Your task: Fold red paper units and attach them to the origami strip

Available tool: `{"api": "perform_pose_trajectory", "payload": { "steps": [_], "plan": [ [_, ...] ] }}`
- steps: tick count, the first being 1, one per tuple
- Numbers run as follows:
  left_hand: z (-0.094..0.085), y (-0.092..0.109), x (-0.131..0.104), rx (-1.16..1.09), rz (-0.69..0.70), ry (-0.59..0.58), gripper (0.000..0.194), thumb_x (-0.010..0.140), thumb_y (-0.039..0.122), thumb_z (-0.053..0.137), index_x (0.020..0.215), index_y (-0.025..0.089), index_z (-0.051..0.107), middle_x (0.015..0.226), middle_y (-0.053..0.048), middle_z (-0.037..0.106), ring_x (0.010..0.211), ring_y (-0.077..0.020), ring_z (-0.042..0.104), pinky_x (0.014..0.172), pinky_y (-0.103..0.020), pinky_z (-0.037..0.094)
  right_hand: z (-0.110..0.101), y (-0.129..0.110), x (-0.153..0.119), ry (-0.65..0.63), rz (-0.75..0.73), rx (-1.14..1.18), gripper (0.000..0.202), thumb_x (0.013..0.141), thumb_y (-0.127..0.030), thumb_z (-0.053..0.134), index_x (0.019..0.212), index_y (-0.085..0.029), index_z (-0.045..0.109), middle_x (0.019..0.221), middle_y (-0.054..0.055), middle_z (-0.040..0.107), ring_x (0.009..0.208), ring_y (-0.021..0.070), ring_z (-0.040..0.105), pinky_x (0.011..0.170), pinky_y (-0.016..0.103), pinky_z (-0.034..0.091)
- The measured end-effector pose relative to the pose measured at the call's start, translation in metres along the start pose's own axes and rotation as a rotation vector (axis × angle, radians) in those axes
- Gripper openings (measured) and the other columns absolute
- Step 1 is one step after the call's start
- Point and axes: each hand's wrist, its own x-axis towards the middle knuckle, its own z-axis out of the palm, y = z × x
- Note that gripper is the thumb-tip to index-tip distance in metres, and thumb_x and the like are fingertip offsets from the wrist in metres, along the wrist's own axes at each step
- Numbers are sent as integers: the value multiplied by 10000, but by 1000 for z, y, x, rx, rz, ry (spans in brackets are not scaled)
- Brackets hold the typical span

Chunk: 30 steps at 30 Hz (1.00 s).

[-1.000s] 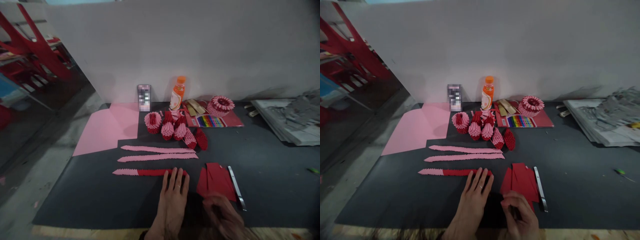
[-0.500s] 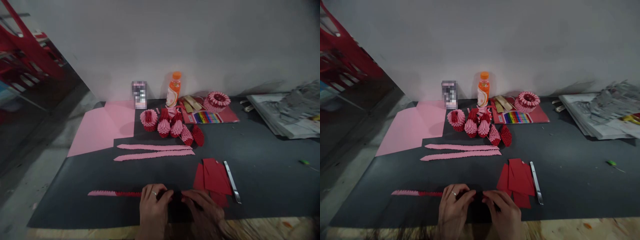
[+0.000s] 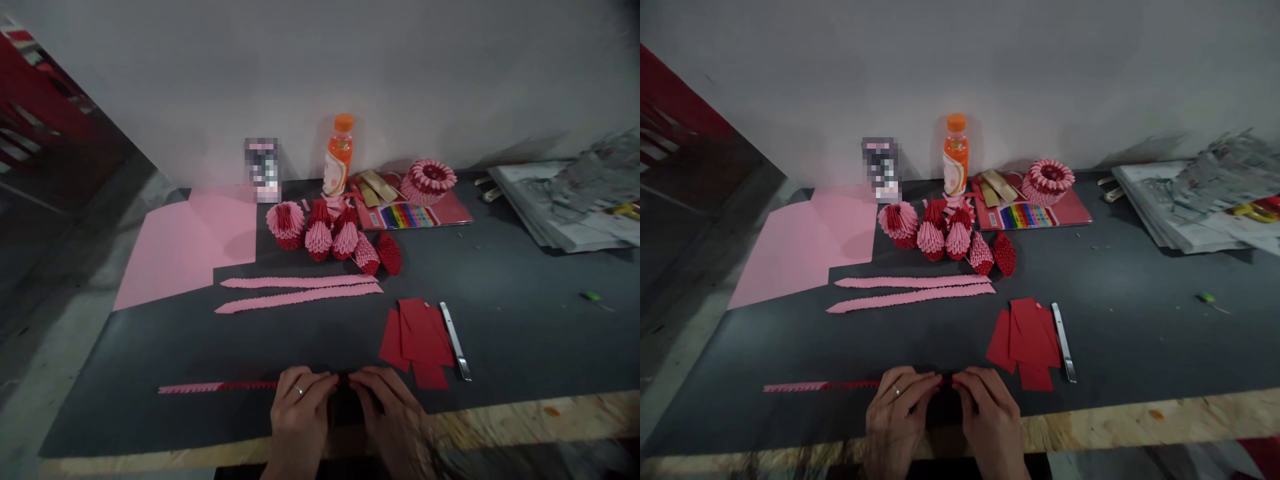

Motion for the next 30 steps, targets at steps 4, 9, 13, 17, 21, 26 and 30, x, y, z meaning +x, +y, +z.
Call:
{"api": "perform_pose_trajectory", "payload": {
  "steps": [4, 9, 13, 17, 21, 26, 30],
  "plan": [
    [0, 2, 0, 14, -10, -6, 294, 952, 64, 749, 1002, 331, 860, 870, 57, 934, 750, -208, 844, 707, -317, 750, 0, -4, 1, 14, -40, -17, 283, 1081, -182, 572, 976, -339, 782, 841, -37, 873, 678, 183, 846, 711, 277, 749],
    [-2, 1, 1, 25, 7, -26, 281, 978, 77, 725, 1000, 322, 861, 874, 63, 937, 744, -206, 846, 702, -322, 754, 1, -8, 4, 14, -85, -38, 331, 1080, -122, 531, 957, -320, 767, 837, -36, 870, 663, 174, 834, 695, 289, 734],
    [-3, 2, 3, 24, 10, -27, 293, 971, 61, 715, 987, 312, 865, 864, 55, 933, 740, -207, 843, 689, -314, 752, 1, -9, 7, -3, -90, -43, 351, 1049, -68, 523, 967, -316, 757, 849, -38, 870, 681, 163, 830, 689, 281, 721],
    [-3, 3, 4, 15, 14, -17, 291, 973, 64, 706, 979, 309, 862, 852, 50, 931, 739, -219, 836, 683, -331, 753, 2, -9, 9, -21, -81, -53, 341, 1026, -50, 544, 956, -314, 748, 867, -39, 871, 727, 171, 839, 676, 289, 716],
    [-2, 2, 3, 10, 19, -13, 283, 980, 75, 703, 982, 315, 851, 843, 53, 924, 735, -222, 834, 683, -333, 747, 2, -10, 12, -47, -94, -57, 349, 1014, -28, 546, 963, -307, 749, 892, -50, 873, 740, 161, 834, 708, 285, 718],
    [0, 0, 1, 9, 23, -5, 289, 986, 69, 701, 1003, 317, 849, 856, 56, 926, 739, -219, 838, 701, -334, 741, 0, -11, 19, -54, -122, -56, 380, 987, 4, 517, 952, -293, 750, 891, -41, 875, 730, 159, 829, 731, 270, 721],
    [-1, 2, 3, 12, 7, -14, 298, 974, 65, 710, 991, 327, 851, 845, 58, 925, 732, -218, 844, 696, -332, 738, 0, -11, 20, -40, -126, -47, 377, 1001, -17, 515, 949, -300, 759, 877, -38, 876, 721, 164, 831, 737, 272, 732]
  ]
}}
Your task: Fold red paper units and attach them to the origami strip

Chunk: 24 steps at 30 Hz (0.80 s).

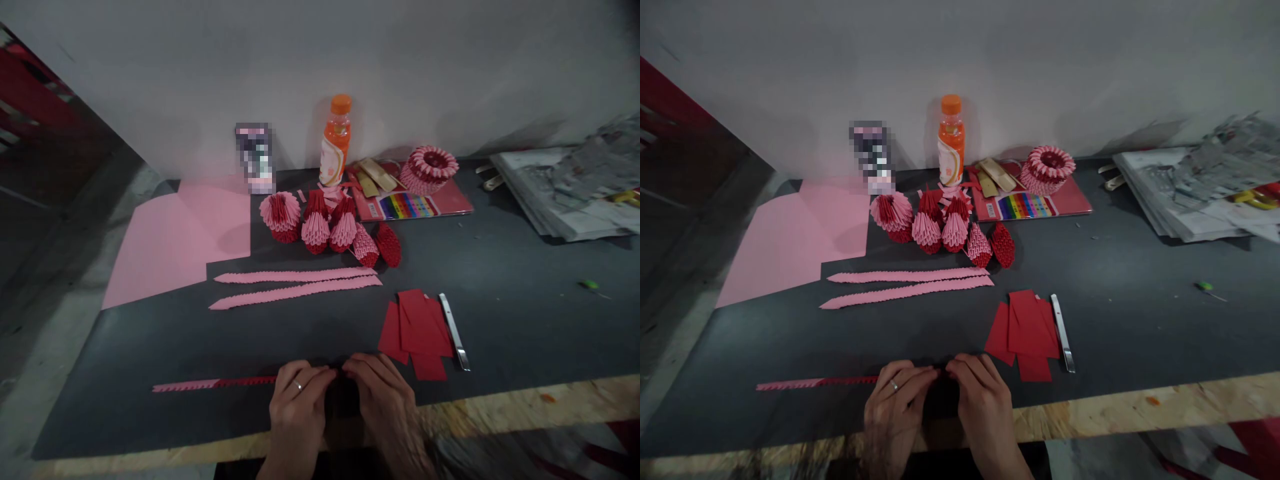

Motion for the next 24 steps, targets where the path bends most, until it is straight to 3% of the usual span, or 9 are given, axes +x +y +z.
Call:
{"api": "perform_pose_trajectory", "payload": {
  "steps": [8, 16, 24],
  "plan": [
    [-4, 2, 4, 20, 17, -13, 285, 973, 69, 706, 996, 314, 848, 851, 49, 934, 729, -220, 846, 703, -355, 749, 0, 0, -6, -29, 9, 9, 414, 964, 0, 519, 1011, -300, 801, 924, -11, 887, 758, 183, 834, 780, 308, 763],
    [-3, 0, 4, 14, 26, -11, 287, 985, 60, 703, 989, 306, 851, 853, 59, 928, 754, -202, 842, 745, -306, 730, 8, 4, -18, -43, 8, -32, 411, 1017, 14, 534, 1089, -292, 799, 1002, 7, 894, 852, 189, 834, 825, 304, 745],
    [-4, 0, 5, 15, 17, -24, 331, 978, 36, 678, 968, 314, 858, 847, 73, 931, 743, -199, 841, 730, -306, 728, 7, 6, -16, -96, -2, -47, 466, 951, 67, 534, 1085, -286, 806, 1032, 5, 899, 869, 189, 824, 834, 301, 740]
  ]
}}
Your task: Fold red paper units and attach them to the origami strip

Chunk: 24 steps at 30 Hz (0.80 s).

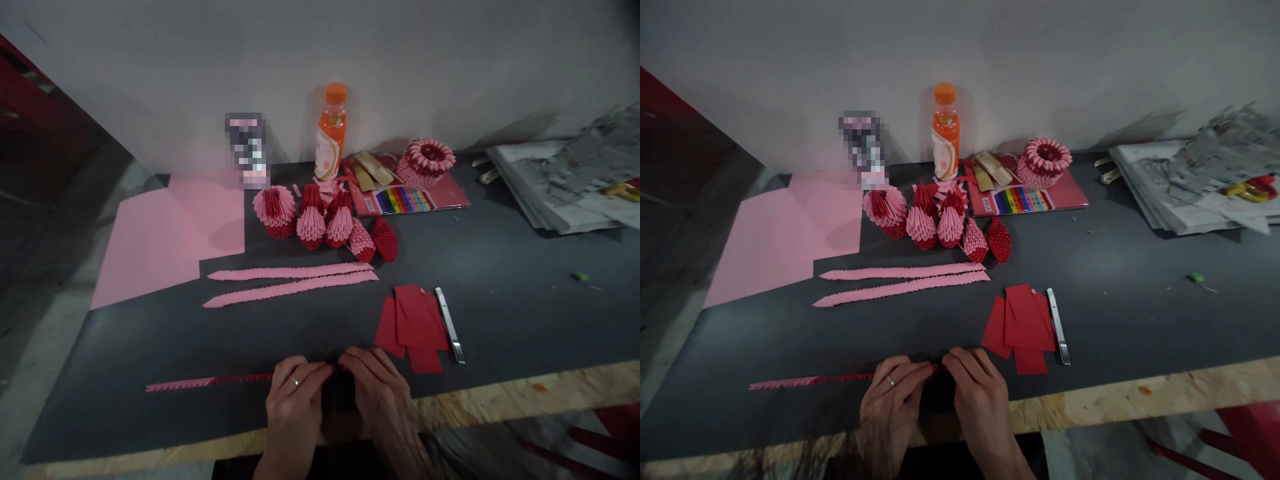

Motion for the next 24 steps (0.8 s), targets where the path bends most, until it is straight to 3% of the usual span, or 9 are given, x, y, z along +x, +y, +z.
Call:
{"api": "perform_pose_trajectory", "payload": {
  "steps": [10, 24],
  "plan": [
    [1, -1, 3, 0, -12, 15, 262, 1008, 114, 706, 982, 303, 885, 847, 49, 932, 738, -201, 840, 738, -335, 714, -14, 4, -2, -29, -92, -64, 388, 992, -15, 546, 1149, -249, 814, 1051, 34, 913, 867, 204, 847, 836, 318, 741],
    [-4, 0, 3, -8, 6, -21, 364, 962, 21, 694, 979, 324, 895, 860, 49, 945, 738, -188, 860, 733, -297, 750, -14, 6, 0, -69, -119, -52, 390, 975, 12, 542, 1089, -269, 787, 995, 6, 893, 824, 196, 827, 732, 323, 720]
  ]
}}
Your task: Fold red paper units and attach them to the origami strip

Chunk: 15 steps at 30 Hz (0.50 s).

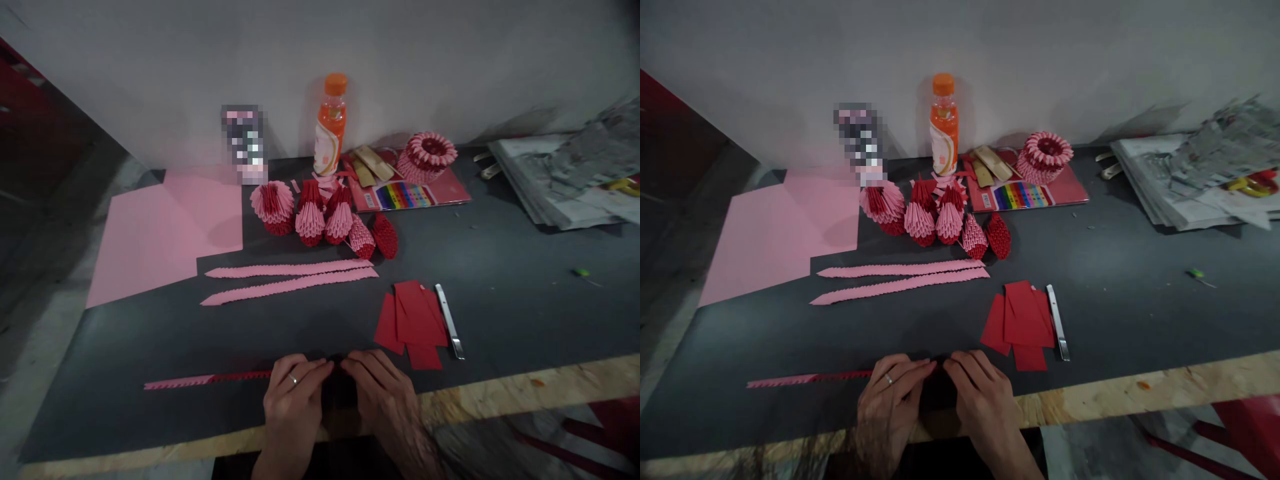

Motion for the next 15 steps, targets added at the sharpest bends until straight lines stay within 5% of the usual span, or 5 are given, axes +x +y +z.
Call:
{"api": "perform_pose_trajectory", "payload": {
  "steps": [15],
  "plan": [
    [3, 1, -1, -9, -26, 19, 292, 1003, 76, 707, 956, 299, 889, 854, 50, 942, 741, -196, 846, 734, -308, 724, 6, 5, 0, 10, 35, 110, 326, 986, -59, 578, 1114, -269, 793, 1006, 21, 880, 883, 209, 837, 825, 353, 765]
  ]
}}
